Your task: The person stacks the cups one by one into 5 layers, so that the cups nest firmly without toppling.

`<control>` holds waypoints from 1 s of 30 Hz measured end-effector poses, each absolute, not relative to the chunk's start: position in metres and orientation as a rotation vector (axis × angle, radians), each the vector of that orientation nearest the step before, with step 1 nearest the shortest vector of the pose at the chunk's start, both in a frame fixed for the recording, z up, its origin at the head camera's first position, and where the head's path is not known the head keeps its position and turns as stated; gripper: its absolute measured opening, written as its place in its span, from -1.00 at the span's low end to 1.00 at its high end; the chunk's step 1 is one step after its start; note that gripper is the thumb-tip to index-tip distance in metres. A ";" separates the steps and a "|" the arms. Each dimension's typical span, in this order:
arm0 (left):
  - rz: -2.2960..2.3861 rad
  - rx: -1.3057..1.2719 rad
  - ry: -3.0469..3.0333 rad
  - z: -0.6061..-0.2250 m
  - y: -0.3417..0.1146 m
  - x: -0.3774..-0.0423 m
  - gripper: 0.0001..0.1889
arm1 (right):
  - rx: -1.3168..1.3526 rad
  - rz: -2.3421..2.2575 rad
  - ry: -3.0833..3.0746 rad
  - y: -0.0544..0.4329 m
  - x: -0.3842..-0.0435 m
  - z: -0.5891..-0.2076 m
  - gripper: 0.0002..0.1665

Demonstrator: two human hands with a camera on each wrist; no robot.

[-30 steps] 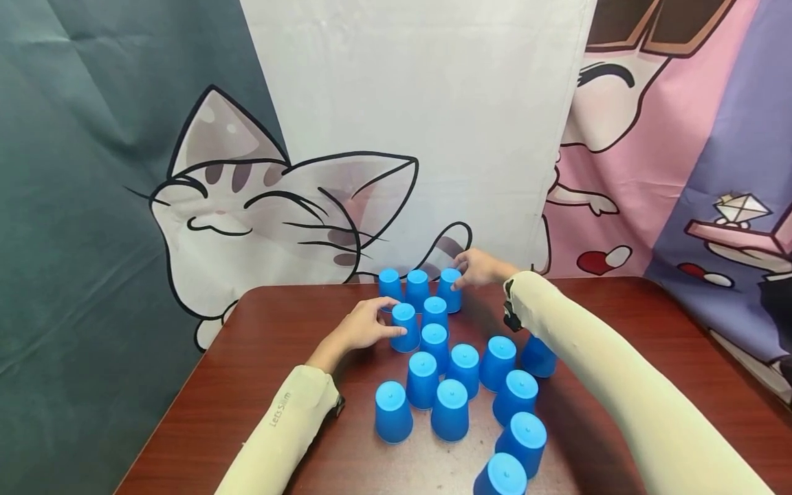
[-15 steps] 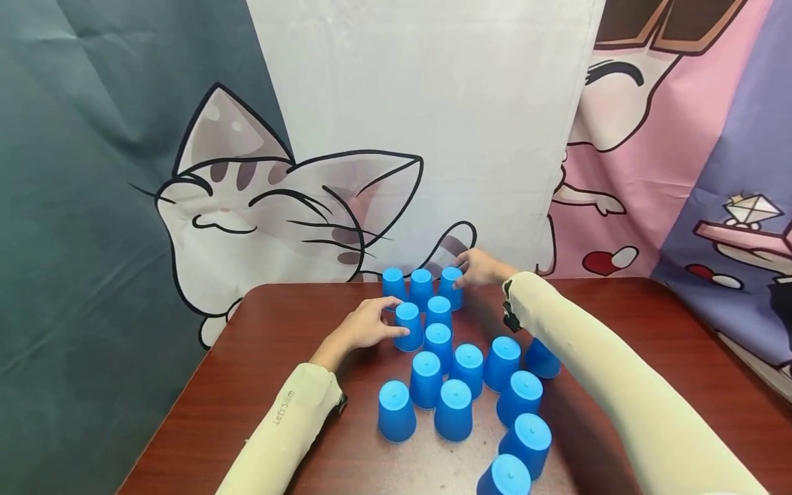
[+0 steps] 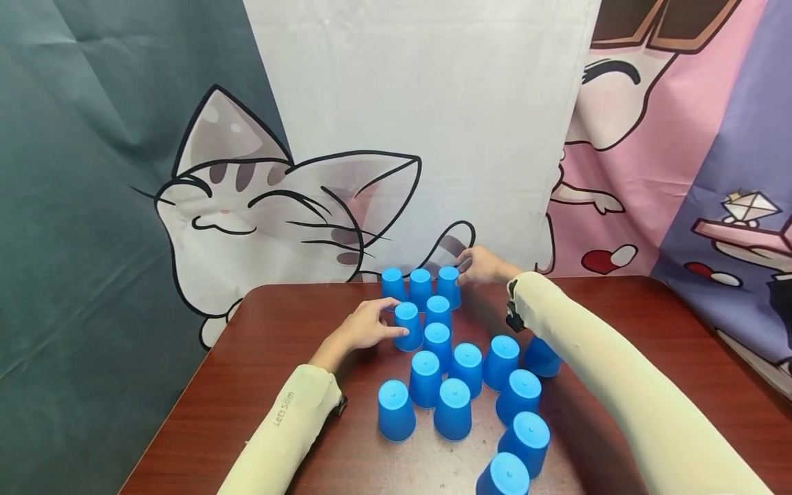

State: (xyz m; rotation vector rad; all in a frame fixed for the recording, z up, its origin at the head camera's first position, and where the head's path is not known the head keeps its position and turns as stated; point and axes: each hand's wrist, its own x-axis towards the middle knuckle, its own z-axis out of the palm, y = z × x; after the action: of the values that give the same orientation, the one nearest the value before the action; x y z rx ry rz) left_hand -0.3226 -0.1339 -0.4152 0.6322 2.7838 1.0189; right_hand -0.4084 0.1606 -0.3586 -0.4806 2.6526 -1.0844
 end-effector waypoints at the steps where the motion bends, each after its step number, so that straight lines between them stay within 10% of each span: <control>1: 1.020 0.634 2.782 -0.415 -0.134 -0.323 -0.40 | -0.479 -1.090 2.674 0.161 -0.408 -0.358 -0.38; 9: 1.031 0.635 2.774 -0.413 -0.136 -0.323 -0.39 | -0.585 -1.191 2.770 0.152 -0.400 -0.345 -0.68; 30: 1.009 0.648 2.764 -0.416 -0.136 -0.325 -0.39 | -0.663 -1.099 2.375 0.125 -0.392 -0.350 -0.64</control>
State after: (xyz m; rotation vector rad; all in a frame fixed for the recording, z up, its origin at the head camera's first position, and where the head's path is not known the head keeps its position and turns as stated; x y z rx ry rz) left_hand -0.3246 -0.1357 -0.4164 0.6480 2.7644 1.0094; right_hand -0.3923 0.1246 -0.3498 -0.6631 2.3752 -1.0989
